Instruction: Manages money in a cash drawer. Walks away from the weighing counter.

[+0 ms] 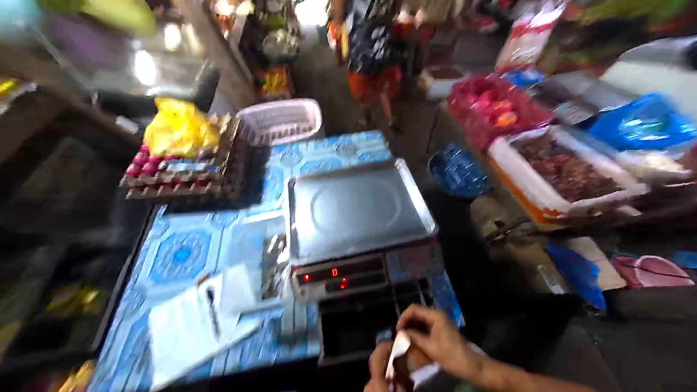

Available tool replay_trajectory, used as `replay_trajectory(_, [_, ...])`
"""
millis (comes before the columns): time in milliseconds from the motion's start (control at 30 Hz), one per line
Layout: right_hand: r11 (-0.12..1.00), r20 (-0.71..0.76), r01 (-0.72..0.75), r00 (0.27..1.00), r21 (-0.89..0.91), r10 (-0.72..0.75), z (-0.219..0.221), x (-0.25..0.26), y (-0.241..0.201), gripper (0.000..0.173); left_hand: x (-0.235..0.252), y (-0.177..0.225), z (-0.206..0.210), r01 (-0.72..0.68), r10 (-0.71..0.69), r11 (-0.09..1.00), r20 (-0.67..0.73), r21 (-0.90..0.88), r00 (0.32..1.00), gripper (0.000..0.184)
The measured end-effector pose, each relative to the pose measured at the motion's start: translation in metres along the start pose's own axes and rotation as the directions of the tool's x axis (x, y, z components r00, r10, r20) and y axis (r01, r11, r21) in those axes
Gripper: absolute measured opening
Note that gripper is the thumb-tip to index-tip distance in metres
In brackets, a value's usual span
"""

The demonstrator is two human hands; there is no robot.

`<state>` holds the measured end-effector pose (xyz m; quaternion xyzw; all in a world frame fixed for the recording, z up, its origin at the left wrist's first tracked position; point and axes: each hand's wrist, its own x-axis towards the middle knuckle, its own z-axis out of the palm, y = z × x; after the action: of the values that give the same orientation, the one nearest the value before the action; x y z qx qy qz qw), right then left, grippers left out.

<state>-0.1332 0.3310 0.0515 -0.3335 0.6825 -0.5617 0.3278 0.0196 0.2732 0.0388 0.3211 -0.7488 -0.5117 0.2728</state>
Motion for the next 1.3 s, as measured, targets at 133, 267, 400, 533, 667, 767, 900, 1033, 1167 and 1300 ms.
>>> replay_trajectory(133, [0.979,0.085,0.152,0.986,-0.138,-0.141,-0.016,-0.011,0.036,0.012,-0.013,-0.011,0.006,0.056,-0.063,0.976,0.028,0.211,0.998,0.023])
replay_trajectory(267, [0.993,0.283,-0.108,0.952,-0.036,0.114,-0.02,-0.009,0.03,0.043,-0.016,-0.034,0.015,0.122,-0.118,0.988,-0.047,0.09,0.992,0.018])
replay_trajectory(400, [0.969,0.305,-0.245,0.926,0.038,0.222,-0.017,0.002,0.025,0.019,-0.003,-0.042,0.019,0.007,-0.013,0.999,-0.12,-0.047,0.993,0.019])
replay_trajectory(533, [0.759,0.268,-0.595,0.801,0.263,0.535,-0.009,0.01,0.019,0.017,-0.002,-0.038,0.015,0.052,-0.099,0.96,-0.157,-0.277,0.983,0.027])
replay_trajectory(667, [0.781,0.213,-0.594,0.802,0.191,0.558,0.0,0.018,0.026,0.013,-0.007,-0.035,0.008,0.211,-0.265,0.926,-0.14,-0.313,0.954,0.039])
replay_trajectory(767, [0.83,0.262,-0.55,0.817,0.092,0.513,0.003,0.022,0.033,0.003,-0.015,-0.047,0.005,0.167,-0.192,0.953,-0.078,-0.253,0.978,0.012])
replay_trajectory(900, [0.874,0.177,-0.478,0.871,0.085,0.459,0.006,0.026,0.041,0.003,-0.026,-0.047,-0.001,0.265,-0.301,0.92,-0.089,-0.288,0.949,0.011])
replay_trajectory(1033, [0.831,0.43,-0.082,0.825,-0.55,0.366,-0.01,0.019,0.065,0.036,-0.038,-0.051,-0.016,0.43,-0.526,0.804,-0.153,-0.411,0.837,0.018])
replay_trajectory(1167, [0.45,0.522,0.293,0.646,-0.844,0.558,0.002,0.003,0.078,0.065,-0.048,-0.051,-0.016,0.404,-0.502,0.818,-0.166,-0.409,0.849,0.018])
replay_trajectory(1300, [0.407,0.563,0.398,0.673,-0.822,0.48,0.006,-0.001,0.085,0.047,-0.057,-0.05,-0.006,0.361,-0.465,0.841,-0.198,-0.403,0.863,0.016])
